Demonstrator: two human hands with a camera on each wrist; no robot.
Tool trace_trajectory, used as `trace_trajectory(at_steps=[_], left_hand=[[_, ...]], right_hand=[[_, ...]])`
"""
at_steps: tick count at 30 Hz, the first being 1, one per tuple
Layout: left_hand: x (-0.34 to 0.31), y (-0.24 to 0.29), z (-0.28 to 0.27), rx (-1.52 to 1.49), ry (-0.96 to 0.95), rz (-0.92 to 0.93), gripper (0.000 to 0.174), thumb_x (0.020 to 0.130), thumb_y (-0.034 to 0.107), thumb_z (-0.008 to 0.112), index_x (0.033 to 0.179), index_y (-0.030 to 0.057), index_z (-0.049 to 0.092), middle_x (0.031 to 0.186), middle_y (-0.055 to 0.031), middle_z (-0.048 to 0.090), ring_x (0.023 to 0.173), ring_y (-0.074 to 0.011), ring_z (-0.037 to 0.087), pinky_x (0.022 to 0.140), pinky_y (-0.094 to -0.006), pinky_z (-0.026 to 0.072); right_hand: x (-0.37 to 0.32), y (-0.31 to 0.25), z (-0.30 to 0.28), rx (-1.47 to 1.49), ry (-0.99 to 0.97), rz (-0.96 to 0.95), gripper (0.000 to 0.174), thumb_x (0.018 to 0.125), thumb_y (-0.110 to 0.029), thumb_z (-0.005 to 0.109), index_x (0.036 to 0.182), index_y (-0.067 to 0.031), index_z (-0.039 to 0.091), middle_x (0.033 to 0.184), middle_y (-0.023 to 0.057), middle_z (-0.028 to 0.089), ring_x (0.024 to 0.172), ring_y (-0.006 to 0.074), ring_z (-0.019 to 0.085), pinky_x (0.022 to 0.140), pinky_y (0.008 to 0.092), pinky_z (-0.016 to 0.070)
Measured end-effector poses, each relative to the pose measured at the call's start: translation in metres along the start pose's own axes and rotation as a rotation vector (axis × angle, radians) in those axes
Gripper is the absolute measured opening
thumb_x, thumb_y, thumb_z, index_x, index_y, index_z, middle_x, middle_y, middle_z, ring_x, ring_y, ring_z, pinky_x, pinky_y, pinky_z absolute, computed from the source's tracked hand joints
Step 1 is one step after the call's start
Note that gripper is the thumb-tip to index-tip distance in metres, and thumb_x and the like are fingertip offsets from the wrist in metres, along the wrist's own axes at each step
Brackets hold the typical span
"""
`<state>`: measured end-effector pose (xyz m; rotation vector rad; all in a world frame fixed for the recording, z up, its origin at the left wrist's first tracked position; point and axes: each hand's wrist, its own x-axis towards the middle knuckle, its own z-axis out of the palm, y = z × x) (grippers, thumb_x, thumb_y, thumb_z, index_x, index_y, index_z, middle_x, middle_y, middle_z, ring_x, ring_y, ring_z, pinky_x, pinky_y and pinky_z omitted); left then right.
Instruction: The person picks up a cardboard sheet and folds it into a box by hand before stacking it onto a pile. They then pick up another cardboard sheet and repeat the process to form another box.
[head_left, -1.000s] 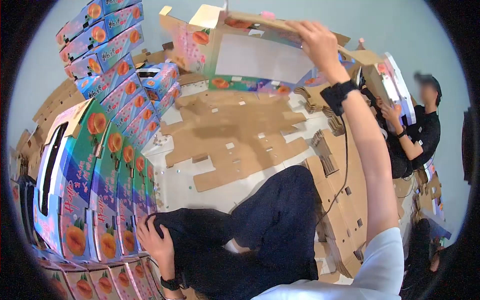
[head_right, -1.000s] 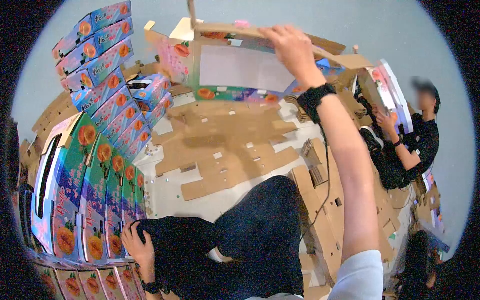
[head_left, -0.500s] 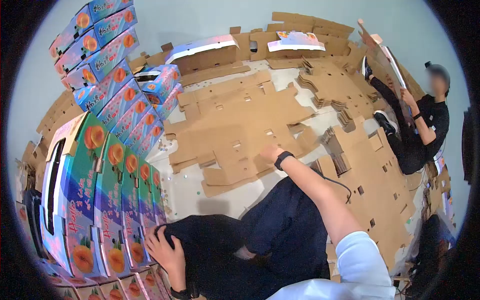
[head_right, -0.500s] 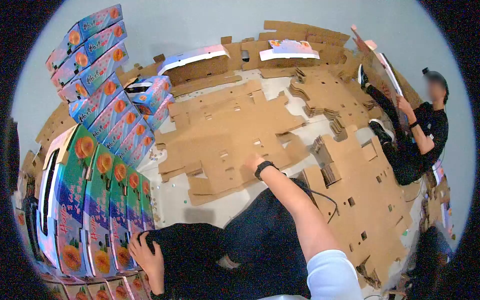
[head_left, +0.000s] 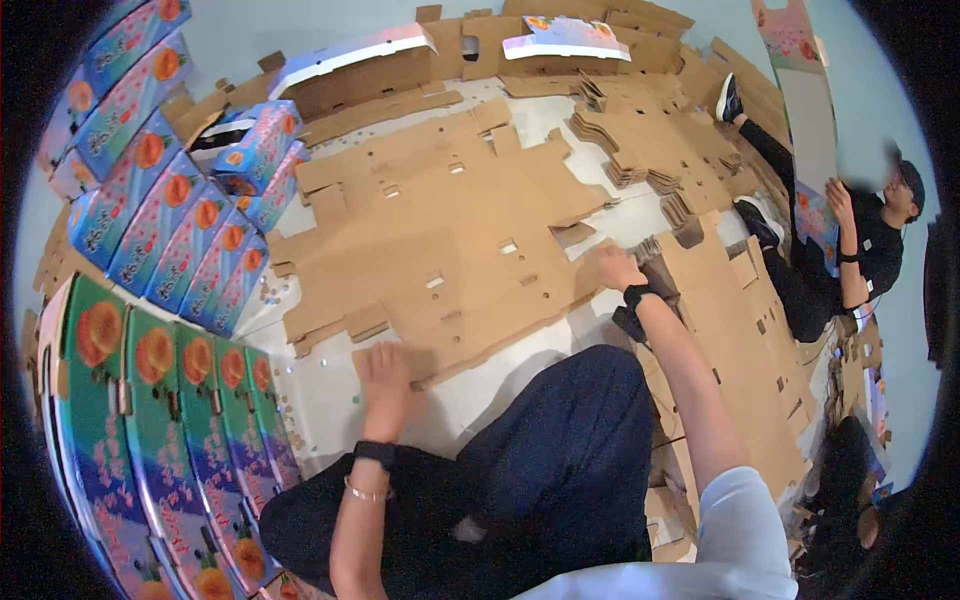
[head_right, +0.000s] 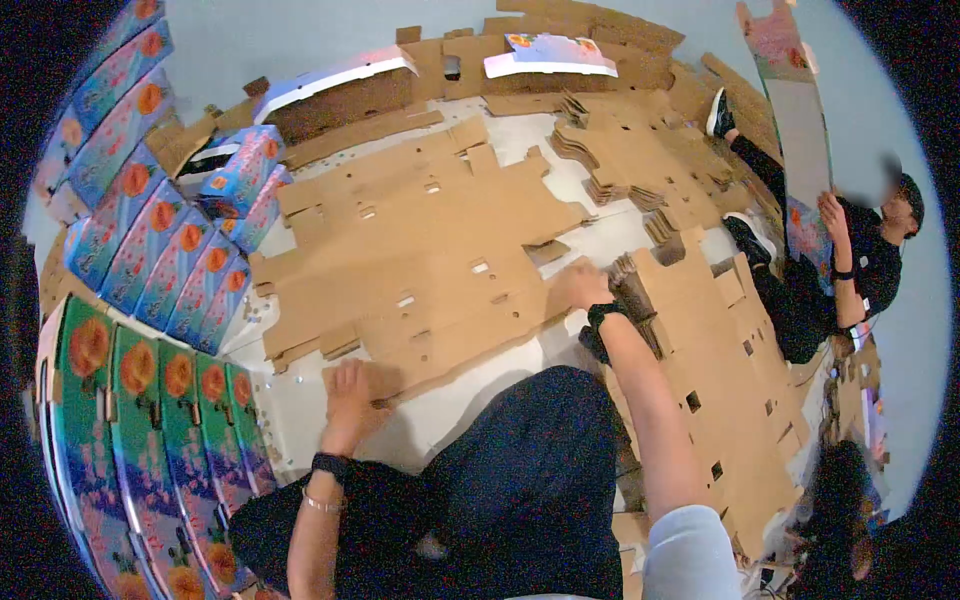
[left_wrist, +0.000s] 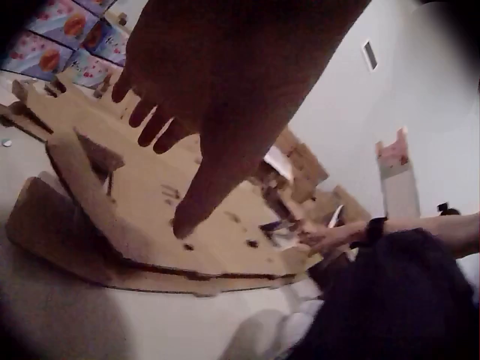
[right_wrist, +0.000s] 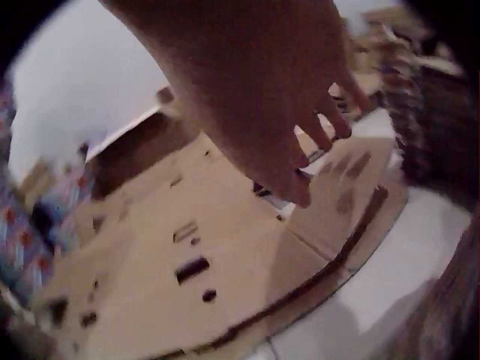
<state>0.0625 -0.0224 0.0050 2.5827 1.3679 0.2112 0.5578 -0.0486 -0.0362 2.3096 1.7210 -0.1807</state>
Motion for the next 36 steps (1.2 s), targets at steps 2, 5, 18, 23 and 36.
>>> trace_trajectory(at_steps=[2, 5, 18, 23, 36], left_hand=[[0.006, -0.023, 0.039, 0.057, -0.063, -0.012, 0.093, 0.056, 0.028, 0.085, 0.130, -0.0012, 0.038, 0.130, -0.0189, 0.043, 0.127, -0.0358, 0.036, 0.108, -0.0496, 0.0259], [0.004, -0.035, 0.051, 0.160, -0.202, -0.102, 0.104, 0.052, 0.038, 0.087, 0.132, -0.0021, 0.034, 0.130, -0.0187, 0.042, 0.126, -0.0352, 0.037, 0.107, -0.0558, 0.0235], [-0.006, -0.047, 0.060, 0.186, -0.292, -0.100, 0.089, 0.057, 0.029, 0.084, 0.129, 0.0032, 0.037, 0.129, -0.0196, 0.043, 0.118, -0.0372, 0.044, 0.097, -0.0493, 0.0392], [-0.001, -0.064, 0.057, 0.177, -0.435, 0.110, 0.098, 0.059, 0.033, 0.083, 0.138, 0.0064, 0.031, 0.133, -0.0176, 0.040, 0.122, -0.0391, 0.040, 0.102, -0.0511, 0.0342], [0.006, -0.080, 0.082, -0.188, -0.216, -0.285, 0.079, 0.090, 0.037, 0.055, 0.150, 0.0109, 0.012, 0.157, -0.0127, 0.004, 0.143, -0.0373, 0.003, 0.110, -0.0613, 0.0090]], right_hand=[[-0.011, 0.009, 0.006, 0.229, -0.020, 0.242, 0.059, 0.082, -0.037, 0.057, 0.130, -0.0040, 0.050, 0.123, 0.0254, 0.055, 0.117, 0.0377, 0.052, 0.099, 0.0462, 0.0407], [0.022, 0.037, 0.061, 0.439, -0.063, 0.298, 0.080, 0.077, -0.038, 0.061, 0.142, -0.0026, 0.029, 0.124, 0.0300, 0.052, 0.117, 0.0417, 0.051, 0.100, 0.0431, 0.0404], [0.016, 0.039, 0.031, 0.190, -0.138, 0.152, 0.049, 0.076, -0.021, 0.060, 0.118, 0.0007, 0.044, 0.121, 0.0266, 0.053, 0.110, 0.0439, 0.053, 0.095, 0.0457, 0.0434], [0.011, -0.029, -0.049, 0.250, 0.696, -0.071, 0.067, 0.087, -0.023, 0.052, 0.145, -0.0087, 0.023, 0.149, 0.0222, 0.024, 0.135, 0.0390, 0.029, 0.107, 0.0482, 0.0314], [0.004, -0.054, 0.026, 0.093, -0.126, 0.394, 0.076, 0.093, -0.049, 0.039, 0.147, -0.0025, 0.015, 0.151, 0.0208, 0.024, 0.137, 0.0358, 0.029, 0.107, 0.0653, 0.0171]])
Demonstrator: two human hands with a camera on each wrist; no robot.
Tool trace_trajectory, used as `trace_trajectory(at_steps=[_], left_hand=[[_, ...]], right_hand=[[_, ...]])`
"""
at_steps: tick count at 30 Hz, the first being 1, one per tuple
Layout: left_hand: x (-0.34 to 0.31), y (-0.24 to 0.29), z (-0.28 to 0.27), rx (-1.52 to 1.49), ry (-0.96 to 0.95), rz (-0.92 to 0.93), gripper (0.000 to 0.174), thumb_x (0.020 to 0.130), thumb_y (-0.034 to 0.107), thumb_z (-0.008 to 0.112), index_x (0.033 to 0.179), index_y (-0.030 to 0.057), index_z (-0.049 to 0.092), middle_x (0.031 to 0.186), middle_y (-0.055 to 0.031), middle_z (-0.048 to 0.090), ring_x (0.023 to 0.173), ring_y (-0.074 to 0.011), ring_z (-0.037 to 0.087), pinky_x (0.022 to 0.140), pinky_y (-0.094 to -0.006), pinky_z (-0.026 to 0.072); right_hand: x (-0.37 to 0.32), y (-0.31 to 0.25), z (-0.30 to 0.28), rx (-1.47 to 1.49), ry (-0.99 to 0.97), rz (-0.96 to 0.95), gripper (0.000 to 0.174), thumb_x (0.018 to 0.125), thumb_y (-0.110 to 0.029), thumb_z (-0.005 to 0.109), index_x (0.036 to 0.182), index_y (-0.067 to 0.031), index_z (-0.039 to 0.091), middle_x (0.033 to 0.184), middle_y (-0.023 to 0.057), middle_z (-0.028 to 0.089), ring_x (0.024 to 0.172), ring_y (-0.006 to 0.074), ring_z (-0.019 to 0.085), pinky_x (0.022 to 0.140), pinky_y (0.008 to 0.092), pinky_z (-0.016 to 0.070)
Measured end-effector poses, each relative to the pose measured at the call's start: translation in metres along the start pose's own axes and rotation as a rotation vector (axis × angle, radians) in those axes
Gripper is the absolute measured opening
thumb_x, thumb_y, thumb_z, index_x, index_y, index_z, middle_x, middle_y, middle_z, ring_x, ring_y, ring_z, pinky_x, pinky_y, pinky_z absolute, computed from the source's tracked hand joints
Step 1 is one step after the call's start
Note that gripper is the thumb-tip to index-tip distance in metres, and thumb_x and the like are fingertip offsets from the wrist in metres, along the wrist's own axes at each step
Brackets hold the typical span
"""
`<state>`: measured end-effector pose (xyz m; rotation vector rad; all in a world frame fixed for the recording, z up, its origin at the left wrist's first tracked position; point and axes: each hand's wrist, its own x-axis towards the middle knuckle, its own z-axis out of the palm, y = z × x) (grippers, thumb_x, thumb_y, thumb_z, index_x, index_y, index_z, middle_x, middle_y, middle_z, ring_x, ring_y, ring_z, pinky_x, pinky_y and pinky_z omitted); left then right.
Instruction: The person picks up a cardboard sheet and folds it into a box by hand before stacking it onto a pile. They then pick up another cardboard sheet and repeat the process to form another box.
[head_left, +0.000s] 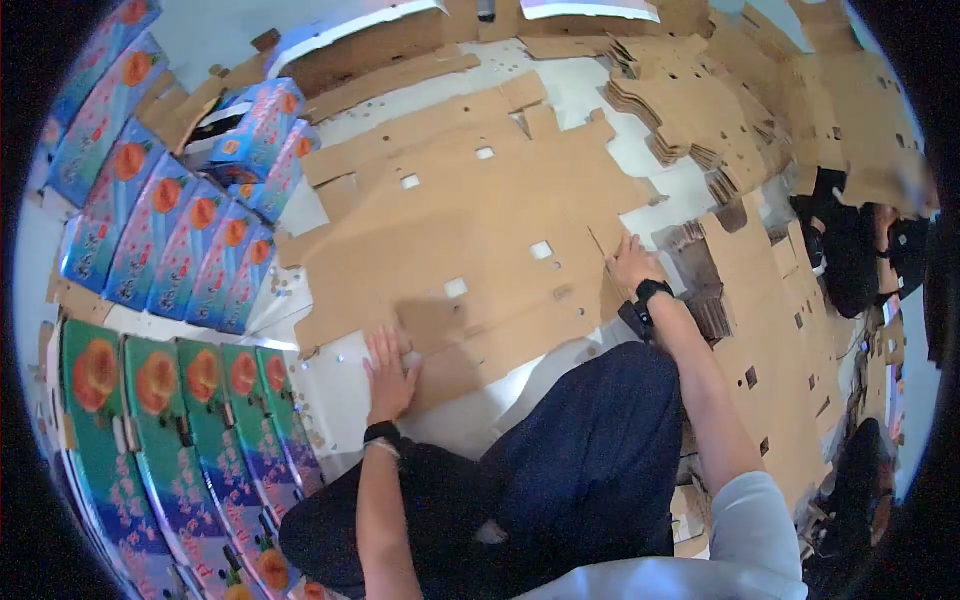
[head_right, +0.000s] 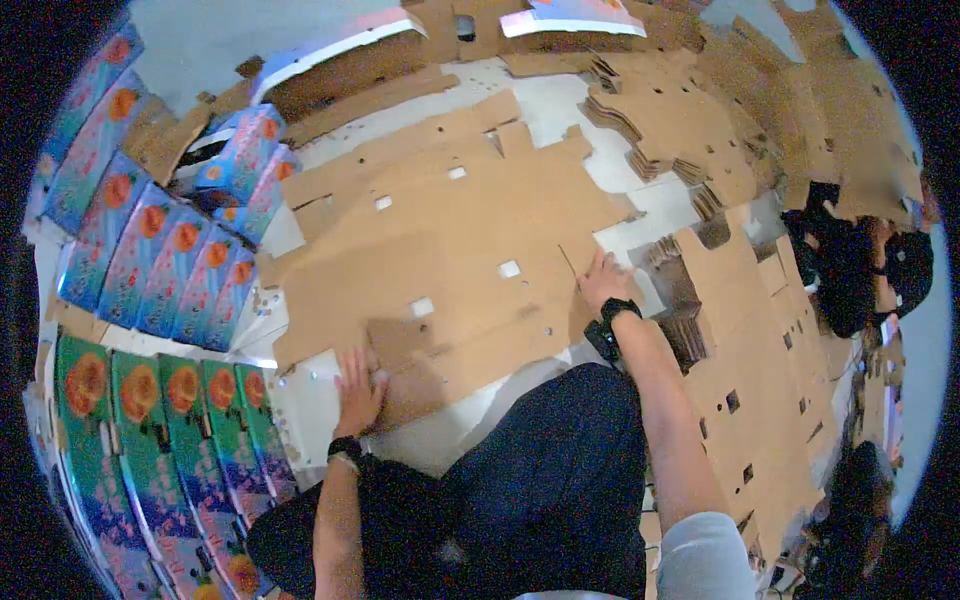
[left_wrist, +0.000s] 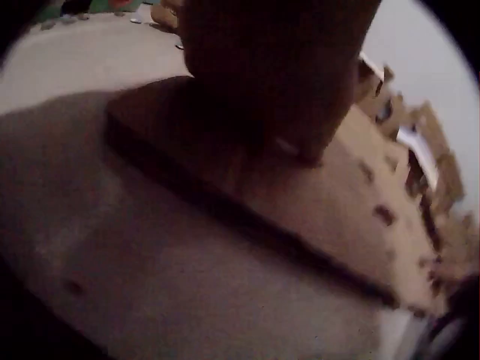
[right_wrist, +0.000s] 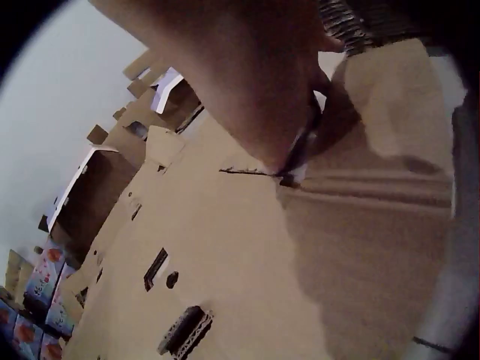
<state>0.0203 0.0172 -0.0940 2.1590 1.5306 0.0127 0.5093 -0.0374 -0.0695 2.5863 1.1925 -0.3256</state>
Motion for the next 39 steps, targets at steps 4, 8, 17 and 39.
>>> trace_trajectory(at_steps=[4, 8, 17, 39], left_hand=[[0.007, -0.002, -0.009, 0.039, 0.025, 0.070, 0.080, 0.091, 0.045, 0.051, 0.150, 0.0097, 0.011, 0.157, -0.0152, 0.001, 0.144, -0.0378, 0.001, 0.110, -0.0619, 0.0111], [-0.015, 0.041, -0.054, -0.057, 0.081, 0.017, 0.068, 0.088, 0.030, 0.059, 0.144, 0.0052, 0.029, 0.154, -0.0223, 0.010, 0.142, -0.0402, 0.007, 0.109, -0.0612, 0.0147], [-0.160, 0.125, -0.312, 0.258, 1.126, 0.288, 0.055, 0.075, 0.006, 0.061, 0.128, 0.0044, 0.048, 0.138, -0.0207, 0.040, 0.129, -0.0392, 0.035, 0.106, -0.0494, 0.0274], [-0.279, 0.128, -0.365, 0.236, 1.094, -0.121, 0.034, 0.087, 0.029, 0.063, 0.097, -0.0023, 0.056, 0.088, -0.0237, 0.059, 0.084, -0.0414, 0.054, 0.075, -0.0456, 0.0418]], right_hand=[[-0.026, -0.003, -0.017, 0.182, 0.116, -0.050, 0.078, 0.092, -0.053, 0.040, 0.143, 0.0035, 0.024, 0.149, 0.0231, 0.025, 0.139, 0.0363, 0.022, 0.111, 0.0585, 0.0158], [-0.100, -0.022, -0.101, 0.585, 0.166, -0.441, 0.072, 0.094, -0.049, 0.041, 0.146, -0.0031, 0.022, 0.143, 0.0254, 0.036, 0.132, 0.0390, 0.035, 0.110, 0.0439, 0.0275], [-0.331, -0.045, -0.174, 0.602, -0.153, -1.083, 0.061, 0.093, -0.031, 0.052, 0.144, -0.0071, 0.027, 0.117, 0.0250, 0.059, 0.100, 0.0401, 0.060, 0.083, 0.0448, 0.0500], [-0.436, -0.046, -0.086, 1.335, -0.089, -1.103, 0.056, 0.089, -0.011, 0.057, 0.140, -0.0064, 0.035, 0.130, 0.0123, 0.051, 0.109, 0.0226, 0.056, 0.093, 0.0355, 0.0448]])
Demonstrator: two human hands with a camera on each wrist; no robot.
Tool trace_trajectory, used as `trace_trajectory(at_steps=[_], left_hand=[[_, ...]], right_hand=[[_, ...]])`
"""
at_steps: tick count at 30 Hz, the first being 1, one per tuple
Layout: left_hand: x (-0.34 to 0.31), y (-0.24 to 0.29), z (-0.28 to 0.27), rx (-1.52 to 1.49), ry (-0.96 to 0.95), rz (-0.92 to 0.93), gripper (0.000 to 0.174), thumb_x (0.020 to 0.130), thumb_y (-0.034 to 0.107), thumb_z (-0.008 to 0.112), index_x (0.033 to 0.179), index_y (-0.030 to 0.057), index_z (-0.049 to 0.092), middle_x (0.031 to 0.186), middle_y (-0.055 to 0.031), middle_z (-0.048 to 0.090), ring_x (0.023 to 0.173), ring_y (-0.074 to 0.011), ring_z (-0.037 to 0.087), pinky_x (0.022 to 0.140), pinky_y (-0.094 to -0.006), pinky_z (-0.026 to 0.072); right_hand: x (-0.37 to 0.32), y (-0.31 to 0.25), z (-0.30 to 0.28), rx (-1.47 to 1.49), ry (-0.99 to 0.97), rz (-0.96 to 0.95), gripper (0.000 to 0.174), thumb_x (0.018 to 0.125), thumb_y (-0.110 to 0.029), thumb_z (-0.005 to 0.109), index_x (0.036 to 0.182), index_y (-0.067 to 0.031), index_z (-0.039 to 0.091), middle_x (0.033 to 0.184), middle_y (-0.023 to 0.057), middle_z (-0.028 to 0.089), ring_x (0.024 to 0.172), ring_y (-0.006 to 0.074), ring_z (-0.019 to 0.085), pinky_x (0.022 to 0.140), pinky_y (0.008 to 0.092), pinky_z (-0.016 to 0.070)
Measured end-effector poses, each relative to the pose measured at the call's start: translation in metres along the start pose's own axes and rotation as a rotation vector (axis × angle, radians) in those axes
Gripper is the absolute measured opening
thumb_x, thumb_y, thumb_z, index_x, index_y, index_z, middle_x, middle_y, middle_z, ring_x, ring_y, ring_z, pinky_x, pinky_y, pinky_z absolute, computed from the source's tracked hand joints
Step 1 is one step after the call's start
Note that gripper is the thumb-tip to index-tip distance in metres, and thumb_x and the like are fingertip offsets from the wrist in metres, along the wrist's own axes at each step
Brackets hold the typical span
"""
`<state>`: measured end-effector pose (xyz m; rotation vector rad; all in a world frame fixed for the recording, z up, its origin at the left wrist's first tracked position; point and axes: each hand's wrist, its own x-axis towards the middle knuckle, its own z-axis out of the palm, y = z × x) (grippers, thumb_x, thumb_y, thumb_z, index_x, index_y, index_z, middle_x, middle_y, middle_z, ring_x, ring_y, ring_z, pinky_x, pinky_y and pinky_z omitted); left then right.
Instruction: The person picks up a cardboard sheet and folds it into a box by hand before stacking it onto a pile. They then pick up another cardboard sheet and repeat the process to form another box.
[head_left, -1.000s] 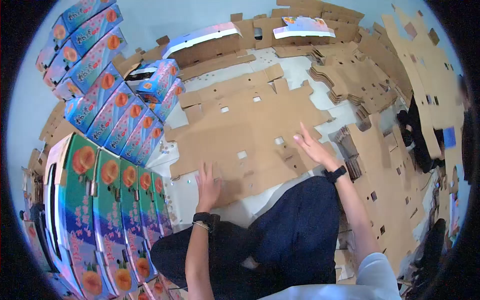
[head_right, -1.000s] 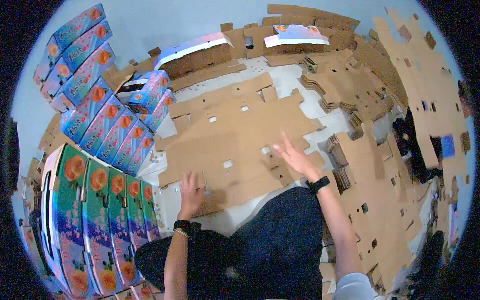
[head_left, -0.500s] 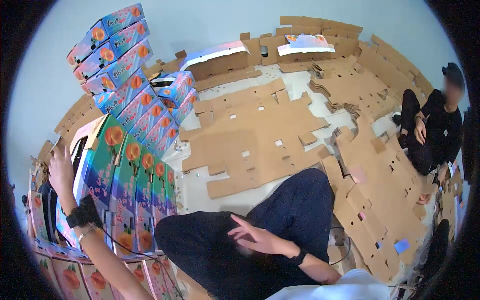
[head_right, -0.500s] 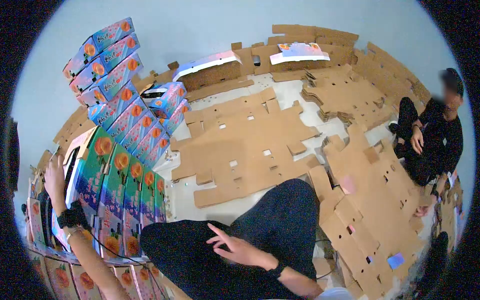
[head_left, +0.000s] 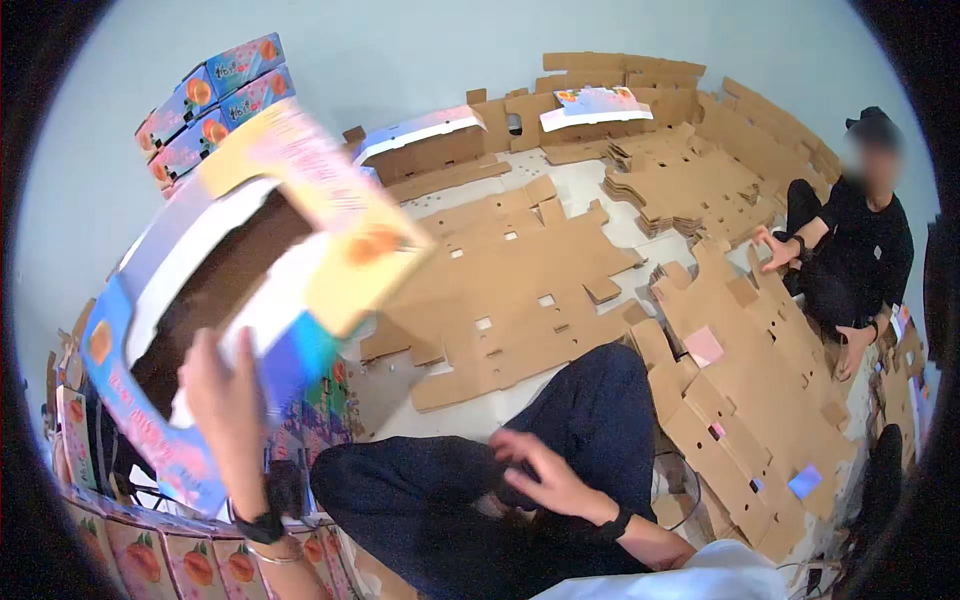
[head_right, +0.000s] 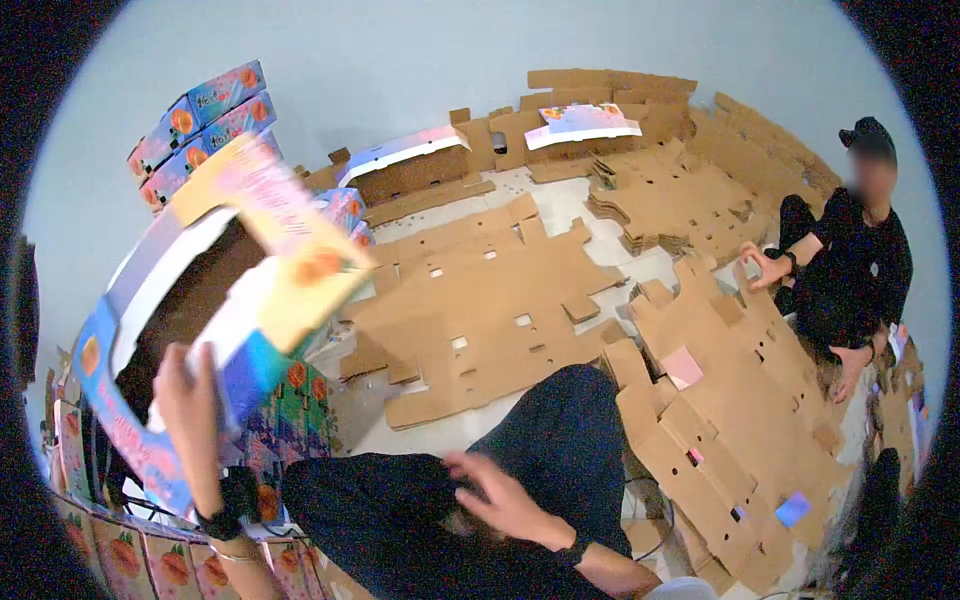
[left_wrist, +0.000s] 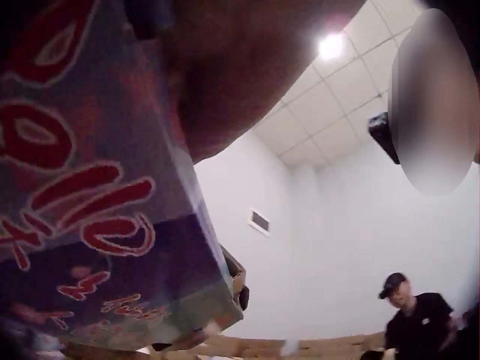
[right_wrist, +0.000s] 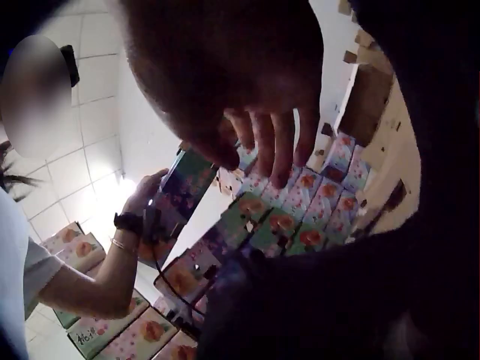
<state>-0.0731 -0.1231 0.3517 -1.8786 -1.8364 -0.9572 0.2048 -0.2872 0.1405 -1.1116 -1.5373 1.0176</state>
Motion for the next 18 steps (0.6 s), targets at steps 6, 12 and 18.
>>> trace_trajectory(at_steps=[6, 12, 18], left_hand=[[-0.060, 0.087, 0.054, -0.523, -0.299, 0.284, 0.033, 0.080, 0.024, 0.072, 0.083, -0.0032, 0.053, 0.077, -0.0213, 0.054, 0.074, -0.0397, 0.050, 0.068, -0.0451, 0.0405], [-0.105, 0.052, 0.161, -0.732, -0.532, 0.370, 0.028, 0.088, 0.023, 0.060, 0.079, -0.0027, 0.054, 0.075, -0.0205, 0.054, 0.072, -0.0383, 0.052, 0.065, -0.0438, 0.0413], [-0.146, 0.035, 0.197, -0.657, -0.650, 0.436, 0.023, 0.087, 0.021, 0.060, 0.075, 0.0013, 0.060, 0.071, -0.0182, 0.057, 0.071, -0.0392, 0.054, 0.066, -0.0469, 0.0427]], right_hand=[[0.017, -0.047, -0.044, -0.225, 0.670, -0.203, 0.030, 0.089, -0.014, 0.056, 0.117, -0.0017, 0.051, 0.114, 0.0162, 0.056, 0.100, 0.0279, 0.056, 0.089, 0.0354, 0.0426], [-0.021, -0.038, -0.071, -0.397, 0.636, -0.071, 0.013, 0.084, 0.004, 0.053, 0.079, -0.0015, 0.063, 0.071, 0.0066, 0.063, 0.065, 0.0198, 0.061, 0.063, 0.0298, 0.0457], [0.007, -0.048, -0.095, -0.691, 0.363, -0.102, 0.018, 0.089, -0.008, 0.052, 0.103, -0.0050, 0.063, 0.102, 0.0095, 0.064, 0.094, 0.0256, 0.060, 0.081, 0.0337, 0.0437]])
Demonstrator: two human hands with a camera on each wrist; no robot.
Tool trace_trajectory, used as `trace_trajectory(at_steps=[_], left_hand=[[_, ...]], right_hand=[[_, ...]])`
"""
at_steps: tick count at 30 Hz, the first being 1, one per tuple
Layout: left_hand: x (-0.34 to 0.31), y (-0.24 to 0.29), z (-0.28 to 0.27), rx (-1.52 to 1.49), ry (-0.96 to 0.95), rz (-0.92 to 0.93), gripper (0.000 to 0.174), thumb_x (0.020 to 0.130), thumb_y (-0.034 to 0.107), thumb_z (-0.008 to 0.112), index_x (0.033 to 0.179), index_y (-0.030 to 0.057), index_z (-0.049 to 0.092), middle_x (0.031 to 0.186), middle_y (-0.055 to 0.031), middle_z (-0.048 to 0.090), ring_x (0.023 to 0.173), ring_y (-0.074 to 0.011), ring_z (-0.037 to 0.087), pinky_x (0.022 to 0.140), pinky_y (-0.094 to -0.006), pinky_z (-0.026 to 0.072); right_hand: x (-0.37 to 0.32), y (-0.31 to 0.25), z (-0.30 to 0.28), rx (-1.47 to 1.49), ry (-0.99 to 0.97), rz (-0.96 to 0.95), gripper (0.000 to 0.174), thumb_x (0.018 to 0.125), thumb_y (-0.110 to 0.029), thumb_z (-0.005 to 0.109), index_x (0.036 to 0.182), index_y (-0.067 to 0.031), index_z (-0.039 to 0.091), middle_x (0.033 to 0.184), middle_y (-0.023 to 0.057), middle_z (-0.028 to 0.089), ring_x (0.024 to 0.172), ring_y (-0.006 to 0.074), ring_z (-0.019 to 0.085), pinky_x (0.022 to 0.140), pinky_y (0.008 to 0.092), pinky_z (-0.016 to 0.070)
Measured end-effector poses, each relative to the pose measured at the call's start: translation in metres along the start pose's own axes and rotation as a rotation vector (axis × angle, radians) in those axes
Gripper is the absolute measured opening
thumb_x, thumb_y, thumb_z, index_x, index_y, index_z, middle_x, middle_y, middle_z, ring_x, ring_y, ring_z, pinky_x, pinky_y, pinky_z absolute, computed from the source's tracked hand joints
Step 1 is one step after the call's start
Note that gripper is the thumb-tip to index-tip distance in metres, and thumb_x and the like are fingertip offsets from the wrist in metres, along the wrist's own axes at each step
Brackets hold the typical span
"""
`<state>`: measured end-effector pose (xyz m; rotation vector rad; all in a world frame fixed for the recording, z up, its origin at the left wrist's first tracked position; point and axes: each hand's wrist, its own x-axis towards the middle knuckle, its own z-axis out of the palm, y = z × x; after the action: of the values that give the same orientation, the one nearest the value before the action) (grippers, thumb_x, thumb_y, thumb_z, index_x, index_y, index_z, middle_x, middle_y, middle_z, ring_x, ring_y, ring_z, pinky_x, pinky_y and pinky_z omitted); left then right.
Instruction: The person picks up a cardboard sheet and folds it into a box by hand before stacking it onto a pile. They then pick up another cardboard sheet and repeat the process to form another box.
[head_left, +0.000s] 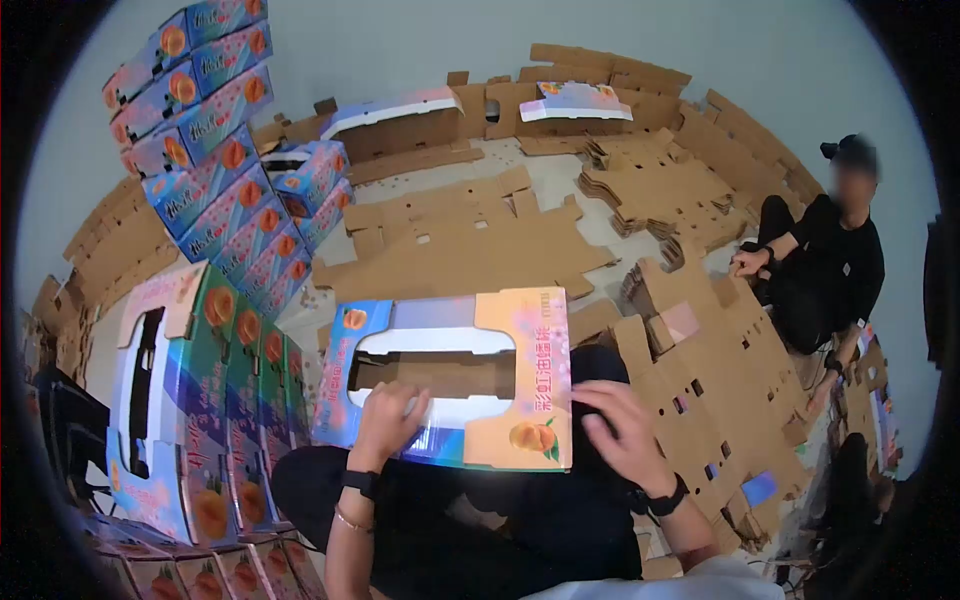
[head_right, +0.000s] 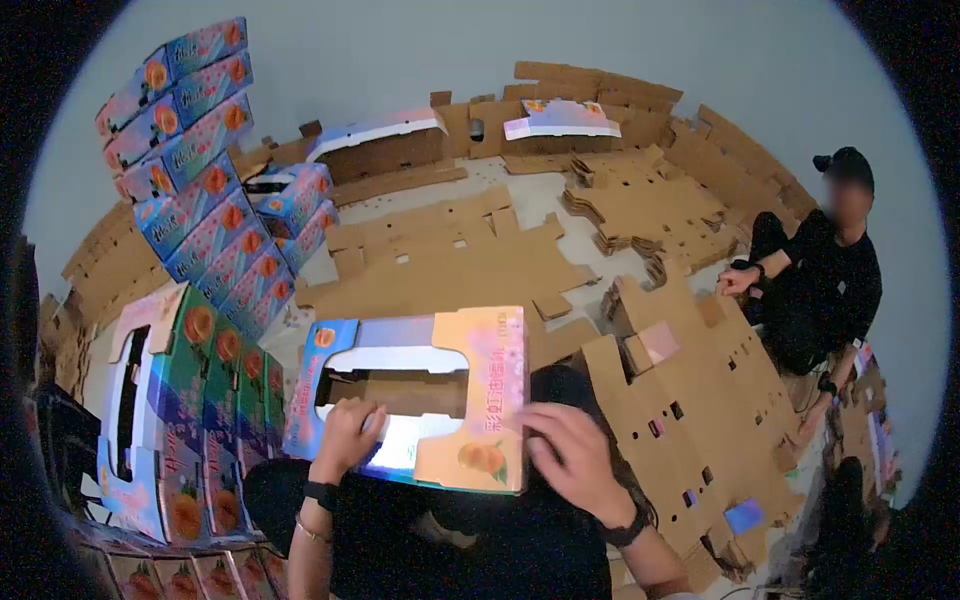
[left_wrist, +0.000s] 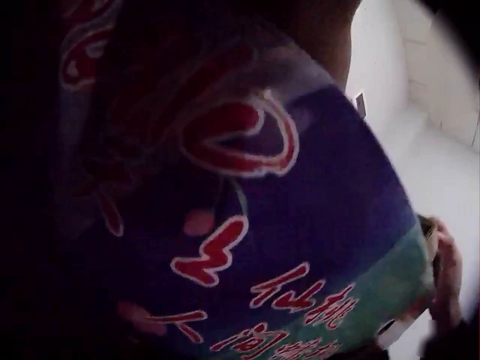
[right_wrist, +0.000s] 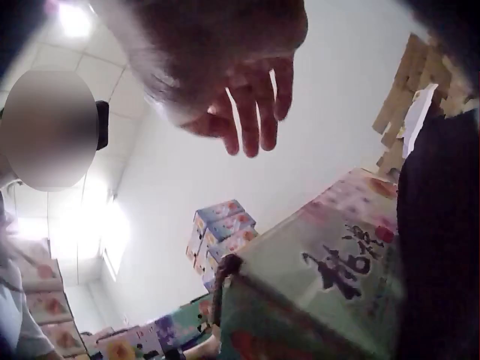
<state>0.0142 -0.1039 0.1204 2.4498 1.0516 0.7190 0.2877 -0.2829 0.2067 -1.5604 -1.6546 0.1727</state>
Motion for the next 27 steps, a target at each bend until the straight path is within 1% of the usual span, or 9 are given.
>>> trace_trajectory(at_steps=[1, 4, 7, 9, 12, 16, 21, 24, 27], left_hand=[[-0.001, -0.001, 0.004, -0.018, -0.004, -0.012, 0.023, 0.087, 0.021, 0.060, 0.075, 0.0013, 0.060, 0.071, -0.0182, 0.057, 0.071, -0.0392, 0.054, 0.066, -0.0469, 0.0427], [0.002, -0.010, 0.020, 0.044, 0.091, -0.039, 0.023, 0.089, 0.020, 0.056, 0.077, 0.0010, 0.061, 0.074, -0.0193, 0.059, 0.074, -0.0396, 0.056, 0.070, -0.0497, 0.0427], [0.004, -0.020, 0.025, 0.029, 0.081, -0.072, 0.022, 0.089, 0.018, 0.055, 0.077, 0.0003, 0.061, 0.072, -0.0203, 0.059, 0.073, -0.0397, 0.056, 0.070, -0.0484, 0.0427], [0.004, -0.018, 0.027, 0.081, 0.100, -0.057, 0.021, 0.089, 0.017, 0.056, 0.076, 0.0004, 0.060, 0.071, -0.0196, 0.059, 0.073, -0.0392, 0.055, 0.068, -0.0481, 0.0427], [0.002, -0.023, 0.033, 0.100, 0.100, -0.050, 0.021, 0.088, 0.017, 0.057, 0.076, 0.0005, 0.060, 0.072, -0.0190, 0.059, 0.072, -0.0385, 0.055, 0.068, -0.0471, 0.0435], [0.000, -0.013, 0.023, 0.104, 0.114, -0.032, 0.021, 0.088, 0.017, 0.056, 0.075, 0.0003, 0.060, 0.072, -0.0187, 0.059, 0.071, -0.0382, 0.056, 0.068, -0.0464, 0.0442], [-0.007, -0.016, 0.031, 0.132, -0.022, 0.003, 0.026, 0.089, 0.017, 0.054, 0.069, 0.0012, 0.060, 0.069, -0.0197, 0.061, 0.068, -0.0390, 0.056, 0.067, -0.0467, 0.0446], [-0.005, -0.013, 0.037, 0.037, 0.021, 0.046, 0.037, 0.089, 0.018, 0.053, 0.057, 0.0005, 0.057, 0.061, -0.0213, 0.058, 0.061, -0.0407, 0.055, 0.061, -0.0488, 0.0443], [-0.005, -0.011, 0.036, 0.015, 0.044, 0.082, 0.039, 0.089, 0.018, 0.054, 0.055, 0.0003, 0.056, 0.059, -0.0214, 0.057, 0.059, -0.0415, 0.054, 0.061, -0.0487, 0.0442]], right_hand=[[0.009, -0.007, 0.008, -0.138, -0.194, -0.106, 0.025, 0.091, -0.012, 0.051, 0.113, -0.0063, 0.060, 0.115, 0.0103, 0.061, 0.109, 0.0273, 0.056, 0.089, 0.0351, 0.0413], [0.016, -0.004, 0.043, -0.292, -0.440, -0.185, 0.039, 0.094, -0.028, 0.048, 0.129, -0.0106, 0.049, 0.138, 0.0117, 0.043, 0.131, 0.0272, 0.037, 0.103, 0.0464, 0.0269], [0.045, -0.014, 0.048, -0.424, -0.521, -0.291, 0.043, 0.090, -0.031, 0.054, 0.127, -0.0105, 0.051, 0.126, 0.0155, 0.049, 0.124, 0.0283, 0.043, 0.103, 0.0495, 0.0264], [0.057, -0.016, 0.059, -0.500, -0.534, -0.392, 0.048, 0.087, -0.033, 0.057, 0.124, -0.0042, 0.050, 0.118, 0.0171, 0.051, 0.116, 0.0292, 0.047, 0.101, 0.0454, 0.0310], [0.064, -0.013, 0.085, -0.299, -0.665, -0.503, 0.053, 0.084, -0.038, 0.061, 0.112, 0.0055, 0.050, 0.105, 0.0164, 0.053, 0.098, 0.0304, 0.052, 0.086, 0.0363, 0.0411], [0.075, -0.019, 0.101, -0.221, -0.727, -0.422, 0.051, 0.080, -0.043, 0.066, 0.106, -0.0007, 0.054, 0.093, 0.0137, 0.051, 0.088, 0.0309, 0.052, 0.076, 0.0388, 0.0409], [0.051, -0.032, 0.119, -0.217, -0.790, -0.631, 0.035, 0.076, -0.032, 0.067, 0.095, -0.0040, 0.058, 0.091, 0.0114, 0.052, 0.091, 0.0260, 0.052, 0.083, 0.0374, 0.0394], [0.042, -0.046, 0.124, -0.645, -0.933, -0.923, 0.016, 0.076, -0.018, 0.060, 0.086, -0.0055, 0.059, 0.088, 0.0085, 0.053, 0.092, 0.0201, 0.052, 0.093, 0.0351, 0.0367], [0.045, -0.046, 0.125, -0.589, -1.069, -0.980, 0.017, 0.077, -0.018, 0.062, 0.088, -0.0060, 0.058, 0.090, 0.0072, 0.053, 0.093, 0.0207, 0.053, 0.095, 0.0365, 0.0361]])
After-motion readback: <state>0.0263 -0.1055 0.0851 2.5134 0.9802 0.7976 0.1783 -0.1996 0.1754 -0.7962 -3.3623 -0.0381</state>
